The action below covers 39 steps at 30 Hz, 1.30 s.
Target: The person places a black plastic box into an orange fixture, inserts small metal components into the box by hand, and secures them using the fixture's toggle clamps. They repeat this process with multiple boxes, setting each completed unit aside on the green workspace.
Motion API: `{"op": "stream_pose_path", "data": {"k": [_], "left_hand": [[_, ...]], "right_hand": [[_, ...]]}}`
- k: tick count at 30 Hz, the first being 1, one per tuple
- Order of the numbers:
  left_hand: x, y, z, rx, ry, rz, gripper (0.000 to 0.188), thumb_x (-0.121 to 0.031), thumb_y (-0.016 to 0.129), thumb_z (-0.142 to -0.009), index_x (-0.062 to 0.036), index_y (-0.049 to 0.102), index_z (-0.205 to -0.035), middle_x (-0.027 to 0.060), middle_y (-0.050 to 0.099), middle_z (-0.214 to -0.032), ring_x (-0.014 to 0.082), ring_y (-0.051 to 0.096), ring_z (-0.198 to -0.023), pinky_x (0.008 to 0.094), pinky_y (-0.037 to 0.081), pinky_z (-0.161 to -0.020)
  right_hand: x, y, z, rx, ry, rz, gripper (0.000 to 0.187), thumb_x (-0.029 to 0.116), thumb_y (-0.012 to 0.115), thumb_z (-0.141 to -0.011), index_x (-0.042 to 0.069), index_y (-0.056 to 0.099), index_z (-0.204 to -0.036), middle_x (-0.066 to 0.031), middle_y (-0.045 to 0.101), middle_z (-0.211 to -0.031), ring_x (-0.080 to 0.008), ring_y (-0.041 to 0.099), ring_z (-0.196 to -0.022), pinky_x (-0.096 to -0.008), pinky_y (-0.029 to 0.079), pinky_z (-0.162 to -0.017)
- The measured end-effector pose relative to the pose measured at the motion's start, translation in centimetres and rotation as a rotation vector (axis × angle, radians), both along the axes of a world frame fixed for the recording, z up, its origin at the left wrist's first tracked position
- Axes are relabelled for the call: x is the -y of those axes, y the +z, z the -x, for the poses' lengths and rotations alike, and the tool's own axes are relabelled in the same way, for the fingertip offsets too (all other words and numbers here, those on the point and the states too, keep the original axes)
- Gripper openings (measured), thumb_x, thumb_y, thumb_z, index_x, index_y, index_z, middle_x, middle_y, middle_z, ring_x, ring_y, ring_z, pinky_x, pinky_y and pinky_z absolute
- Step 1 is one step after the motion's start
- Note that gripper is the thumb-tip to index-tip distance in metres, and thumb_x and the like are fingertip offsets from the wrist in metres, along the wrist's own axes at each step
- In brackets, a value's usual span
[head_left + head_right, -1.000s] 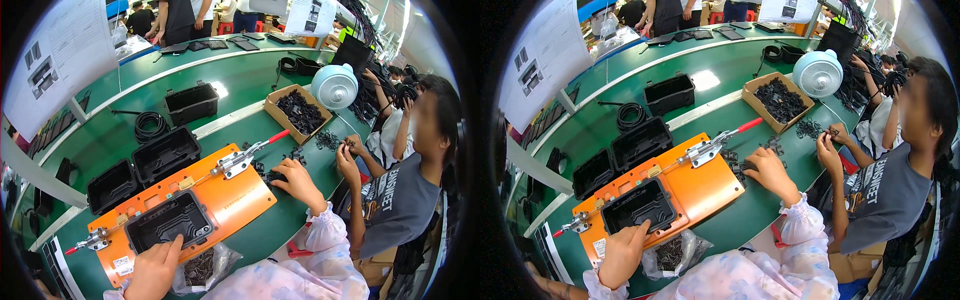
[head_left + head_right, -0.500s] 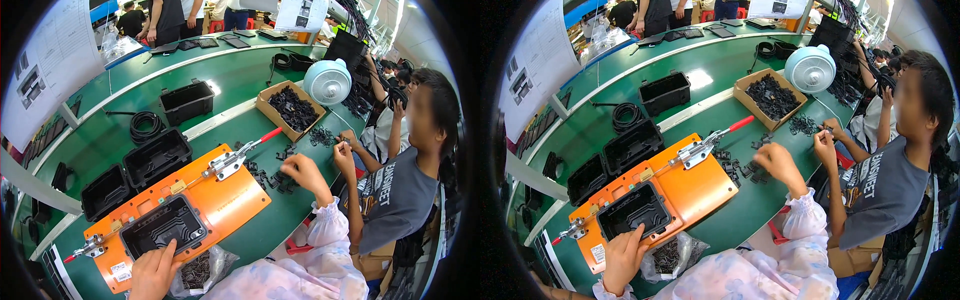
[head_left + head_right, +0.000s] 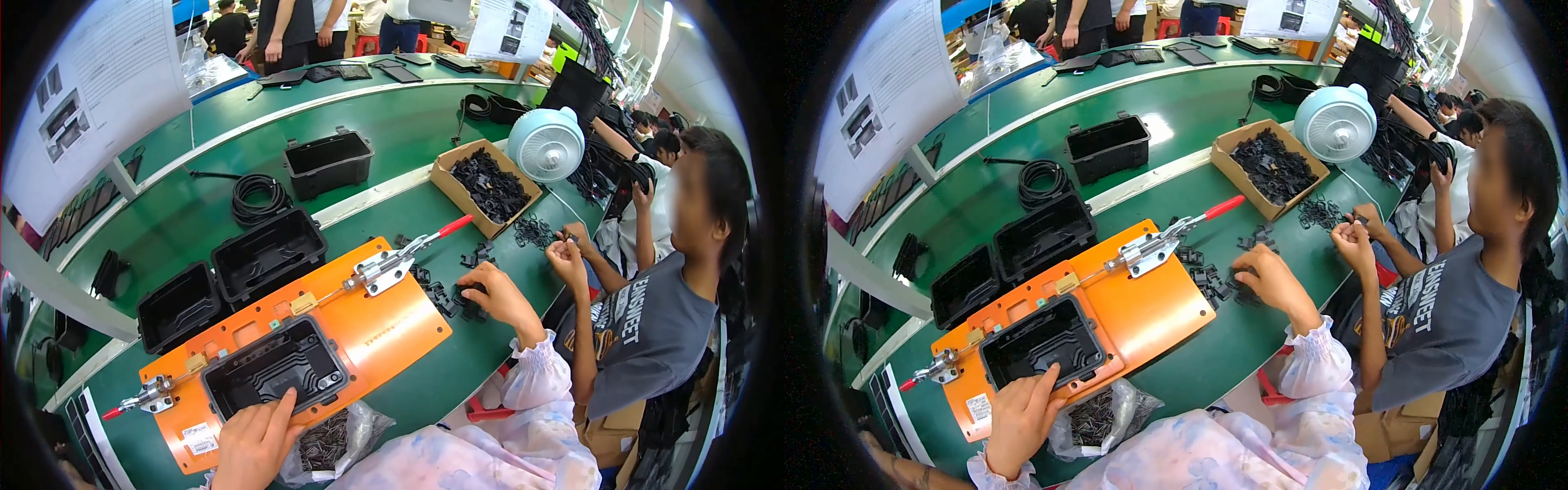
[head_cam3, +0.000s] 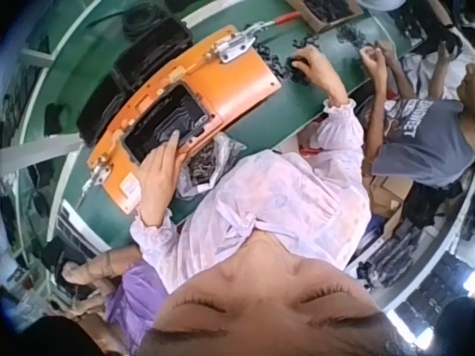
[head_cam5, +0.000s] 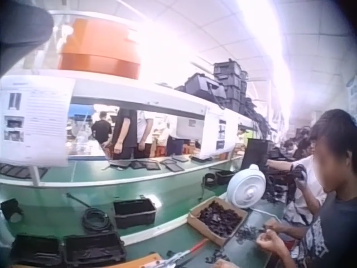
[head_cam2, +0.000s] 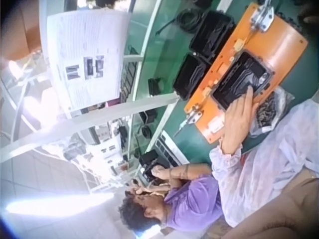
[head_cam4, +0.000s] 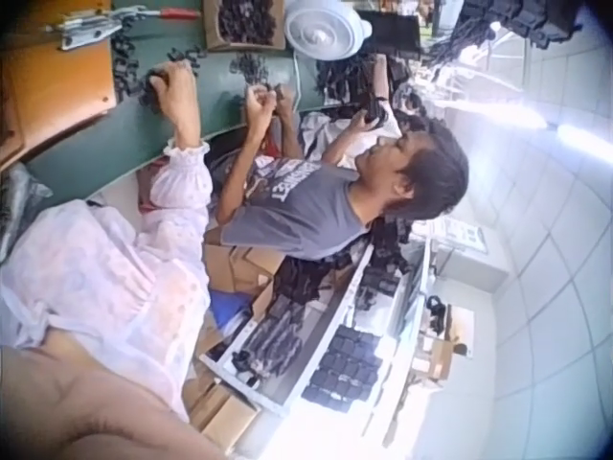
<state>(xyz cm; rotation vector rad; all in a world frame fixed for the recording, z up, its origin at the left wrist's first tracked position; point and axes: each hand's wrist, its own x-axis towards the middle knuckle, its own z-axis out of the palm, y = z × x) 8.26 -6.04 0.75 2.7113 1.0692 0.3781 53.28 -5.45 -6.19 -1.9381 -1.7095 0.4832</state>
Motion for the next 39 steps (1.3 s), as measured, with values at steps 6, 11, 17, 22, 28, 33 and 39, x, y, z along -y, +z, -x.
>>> {"op": "stream_pose_path", "data": {"k": [6,11,17,22,28,33,39], "left_hand": [[-0.8,-0.2,0.6,0.186,-0.097,-0.027,0.054,-0.022,0.081,-0.083,0.0021,0.063,-0.127,0.0121,0.069,-0.106,0.0273,0.068,-0.094,0.0377,0.056,-0.080],[-1.0,1.3,4.3,0.274,0.243,-0.232,0.039,-0.008,0.081,-0.080,-0.0001,0.069,-0.116,0.0120,0.070,-0.098,0.0280,0.069,-0.087,0.0378,0.055,-0.072],[3.0,0.6,5.5,0.227,-0.132,-0.052,0.031,-0.009,0.068,-0.080,-0.0039,0.068,-0.110,0.0069,0.070,-0.103,0.0211,0.070,-0.086,0.0336,0.058,-0.066],[4.5,-3.6,0.9,-0.004,-0.246,0.079,0.021,-0.011,0.061,-0.081,0.0003,0.063,-0.099,0.0072,0.063,-0.090,0.0211,0.066,-0.082,0.0318,0.056,-0.068],[4.7,-6.9,-0.4,-0.034,-0.289,-0.051,0.015,-0.014,0.062,-0.081,-0.0012,0.064,-0.089,0.0049,0.061,-0.085,0.0183,0.064,-0.080,0.0275,0.052,-0.066],[4.1,-6.8,-0.1,-0.028,-0.336,-0.002,0.014,-0.014,0.062,-0.080,-0.0023,0.063,-0.087,0.0040,0.061,-0.086,0.0183,0.063,-0.083,0.0277,0.052,-0.065],[3.6,-6.6,0.3,0.069,-0.341,0.024,0.013,-0.013,0.062,-0.080,-0.0018,0.061,-0.087,0.0055,0.061,-0.086,0.0198,0.064,-0.086,0.0297,0.055,-0.065]], "right_hand": [[0.6,-0.5,-1.4,-0.001,-0.038,0.053,0.025,0.007,0.076,-0.085,0.000,0.062,-0.103,-0.0086,0.060,-0.084,-0.0214,0.061,-0.081,-0.0350,0.050,-0.074],[-1.5,4.5,0.7,-0.522,-0.124,-0.222,0.026,0.003,0.064,-0.096,0.002,0.069,-0.121,0.0051,0.057,-0.079,-0.0017,0.052,-0.061,-0.0174,0.036,-0.050],[-9.7,9.1,17.0,-0.830,0.534,0.148,0.013,0.004,0.072,-0.093,-0.002,0.072,-0.105,-0.0070,0.072,-0.097,-0.0097,0.067,-0.080,-0.0237,0.054,-0.070],[-13.9,9.4,25.9,-0.675,0.774,0.425,0.015,0.010,0.075,-0.092,-0.004,0.073,-0.098,-0.0056,0.072,-0.081,-0.0077,0.066,-0.069,-0.0221,0.050,-0.057],[-15.2,7.8,29.0,-0.616,0.828,0.497,0.016,0.012,0.077,-0.090,-0.003,0.072,-0.092,-0.0064,0.072,-0.073,-0.0068,0.061,-0.056,-0.0221,0.046,-0.048],[-14.7,7.7,29.3,-0.408,0.895,0.217,0.016,0.012,0.078,-0.090,-0.002,0.070,-0.089,-0.0041,0.069,-0.069,-0.0056,0.060,-0.055,-0.0203,0.045,-0.047],[-15.8,8.1,29.6,-0.274,0.958,0.254,0.023,0.016,0.078,-0.090,-0.004,0.067,-0.087,-0.0079,0.064,-0.088,-0.0124,0.066,-0.062,-0.0275,0.051,-0.051]]}}
